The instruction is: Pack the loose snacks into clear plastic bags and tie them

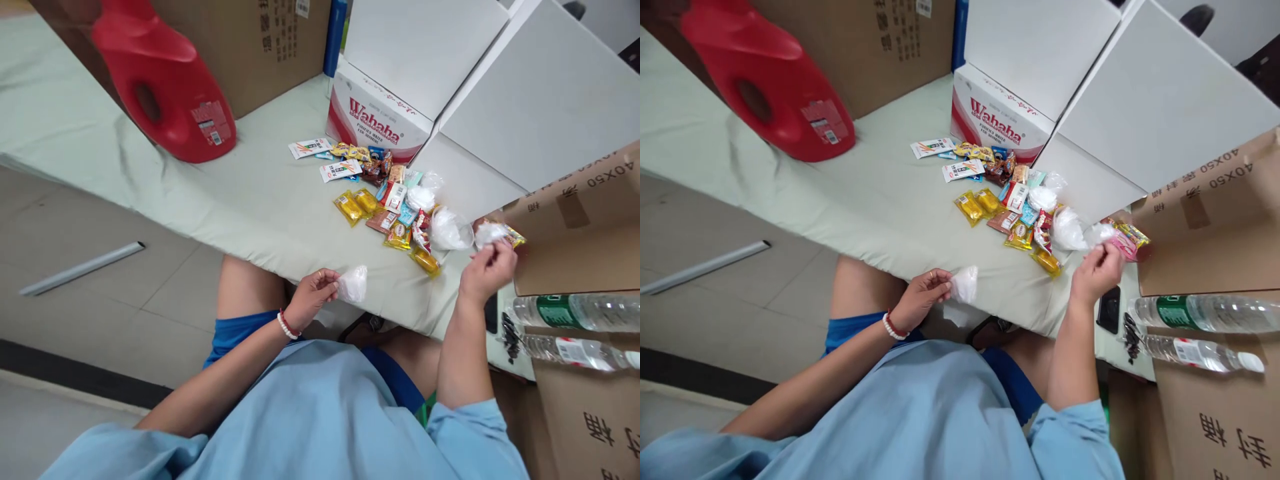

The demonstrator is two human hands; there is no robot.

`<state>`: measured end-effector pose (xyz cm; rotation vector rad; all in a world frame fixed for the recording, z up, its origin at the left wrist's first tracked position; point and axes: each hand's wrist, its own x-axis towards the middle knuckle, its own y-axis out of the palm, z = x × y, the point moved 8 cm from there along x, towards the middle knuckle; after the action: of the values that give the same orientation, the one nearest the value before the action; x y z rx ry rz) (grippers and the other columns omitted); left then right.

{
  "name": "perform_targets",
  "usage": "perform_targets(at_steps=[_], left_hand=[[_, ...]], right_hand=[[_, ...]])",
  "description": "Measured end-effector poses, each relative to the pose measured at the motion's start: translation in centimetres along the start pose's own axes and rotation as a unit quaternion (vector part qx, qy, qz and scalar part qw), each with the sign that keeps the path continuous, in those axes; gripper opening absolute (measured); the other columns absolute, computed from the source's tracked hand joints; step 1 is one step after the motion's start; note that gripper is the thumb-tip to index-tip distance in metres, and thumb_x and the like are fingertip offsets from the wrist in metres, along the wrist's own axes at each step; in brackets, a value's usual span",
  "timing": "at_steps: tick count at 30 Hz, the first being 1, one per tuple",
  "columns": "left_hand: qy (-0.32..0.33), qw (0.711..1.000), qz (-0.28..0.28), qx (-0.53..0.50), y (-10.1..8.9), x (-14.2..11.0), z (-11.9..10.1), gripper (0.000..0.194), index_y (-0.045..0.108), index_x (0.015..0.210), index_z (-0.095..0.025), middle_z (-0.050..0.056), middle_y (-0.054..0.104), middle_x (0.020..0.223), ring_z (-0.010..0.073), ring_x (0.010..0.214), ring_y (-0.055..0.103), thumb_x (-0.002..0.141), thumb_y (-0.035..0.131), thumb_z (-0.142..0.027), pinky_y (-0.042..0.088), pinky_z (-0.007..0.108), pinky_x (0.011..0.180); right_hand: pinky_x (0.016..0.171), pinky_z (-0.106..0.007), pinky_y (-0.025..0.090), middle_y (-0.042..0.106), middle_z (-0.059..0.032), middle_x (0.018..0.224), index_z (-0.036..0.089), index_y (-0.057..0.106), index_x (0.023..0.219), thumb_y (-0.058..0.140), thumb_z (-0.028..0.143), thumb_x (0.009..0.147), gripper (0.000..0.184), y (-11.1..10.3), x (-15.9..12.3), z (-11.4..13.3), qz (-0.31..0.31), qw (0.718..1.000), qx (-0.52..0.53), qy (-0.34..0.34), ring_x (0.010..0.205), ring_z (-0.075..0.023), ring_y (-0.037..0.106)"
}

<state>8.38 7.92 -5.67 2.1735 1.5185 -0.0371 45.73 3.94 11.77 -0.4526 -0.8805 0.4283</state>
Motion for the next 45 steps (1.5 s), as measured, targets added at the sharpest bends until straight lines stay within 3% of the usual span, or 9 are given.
perform_targets(at_steps=[4,6,9,12,16,24,31,37,45], left_hand=[[-0.061,0.992,-0.01,-0.108,0.9,0.0,0.6,0.045,0.063,0.091,-0.016,-0.005,0.059,0.062,0.0053,0.051,0.049,0.066,0.089,-0.043,0.032,0.018,0.048],[-0.081,0.986,-0.018,-0.145,1.2,0.1,1.1,0.049,0.061,0.09,-0.015,-0.004,0.062,0.067,0.0036,0.05,0.049,0.063,0.091,-0.044,0.029,0.017,0.046],[-0.097,0.986,-0.007,-0.132,1.7,0.3,1.9,0.049,0.06,0.087,-0.015,-0.002,0.065,0.071,0.0033,0.047,0.048,0.064,0.09,-0.046,0.024,0.018,0.043],[-0.099,0.991,0.005,-0.087,2.1,0.3,2.6,0.045,0.059,0.084,-0.016,-0.003,0.063,0.065,0.0036,0.044,0.045,0.07,0.085,-0.049,0.024,0.019,0.042],[-0.099,0.993,0.004,-0.069,1.9,0.5,2.5,0.042,0.055,0.083,-0.017,-0.005,0.061,0.062,0.0032,0.044,0.044,0.073,0.082,-0.047,0.025,0.018,0.044],[-0.125,0.988,0.01,-0.092,2.1,0.6,2.9,0.034,0.056,0.08,-0.017,-0.003,0.061,0.064,0.0026,0.044,0.043,0.075,0.08,-0.04,0.022,0.018,0.041],[-0.154,0.983,-0.017,-0.103,1.0,0.5,2.7,0.031,0.057,0.078,-0.017,-0.004,0.059,0.06,0.0022,0.042,0.041,0.075,0.082,-0.033,0.022,0.016,0.04],[-0.179,0.969,-0.021,-0.169,0.9,0.5,2.5,0.029,0.058,0.077,-0.016,-0.003,0.059,0.062,0.0024,0.041,0.042,0.074,0.082,-0.03,0.021,0.015,0.037],[-0.221,0.954,0.021,-0.203,1.9,-0.1,2.8,0.015,0.061,0.074,-0.014,0.0,0.06,0.062,0.0023,0.041,0.039,0.073,0.072,-0.024,0.02,0.015,0.037]], right_hand=[[0.081,-0.043,0.055,0.064,-0.017,0.121,0.016,0.064,0.123,0.069,0.052,0.086,0.052,4.4,-1.5,0.1,0.139,0.987,0.06,0.044,0.087,-0.0235,0.065],[0.072,-0.037,0.056,0.066,-0.0133,0.117,0.019,0.063,0.126,0.068,0.053,0.089,0.051,6.9,-6.7,2.1,0.228,0.954,0.172,0.093,0.075,-0.018,0.062],[0.08,-0.033,0.056,0.066,-0.0108,0.123,0.024,0.063,0.128,0.075,0.048,0.086,0.05,9.7,-16.7,7.1,0.404,0.857,0.302,0.106,0.095,-0.0204,0.066],[0.076,-0.029,0.053,0.068,-0.0051,0.101,0.023,0.069,0.107,0.072,0.045,0.09,0.028,10.5,-21.8,9.2,0.448,0.822,0.33,0.125,0.089,-0.0185,0.063],[0.062,-0.025,0.044,0.06,0.0021,0.074,0.022,0.068,0.09,0.074,0.045,0.087,0.025,10.6,-20.7,6.9,0.409,0.829,0.326,0.198,0.064,-0.0128,0.05],[0.056,-0.024,0.041,0.055,0.0036,0.07,0.021,0.066,0.085,0.08,0.046,0.08,0.029,9.8,-20.7,5.3,0.407,0.788,0.365,0.283,0.06,-0.0113,0.047],[0.045,-0.019,0.032,0.048,0.0064,0.057,0.021,0.061,0.078,0.079,0.036,0.074,0.023,9.2,-19.8,3.2,0.361,0.714,0.456,0.39,0.05,-0.0085,0.04],[0.057,-0.022,0.048,0.062,0.0045,0.076,0.023,0.061,0.09,0.085,0.034,0.071,0.032,8.1,-13.2,-0.3,0.199,0.75,0.507,0.376,0.065,-0.0099,0.056],[0.057,-0.023,0.05,0.072,-0.004,0.099,0.023,0.065,0.106,0.08,0.054,0.079,0.044,8.8,-16.0,2.8,0.305,0.817,0.368,0.322,0.069,-0.0116,0.059]])
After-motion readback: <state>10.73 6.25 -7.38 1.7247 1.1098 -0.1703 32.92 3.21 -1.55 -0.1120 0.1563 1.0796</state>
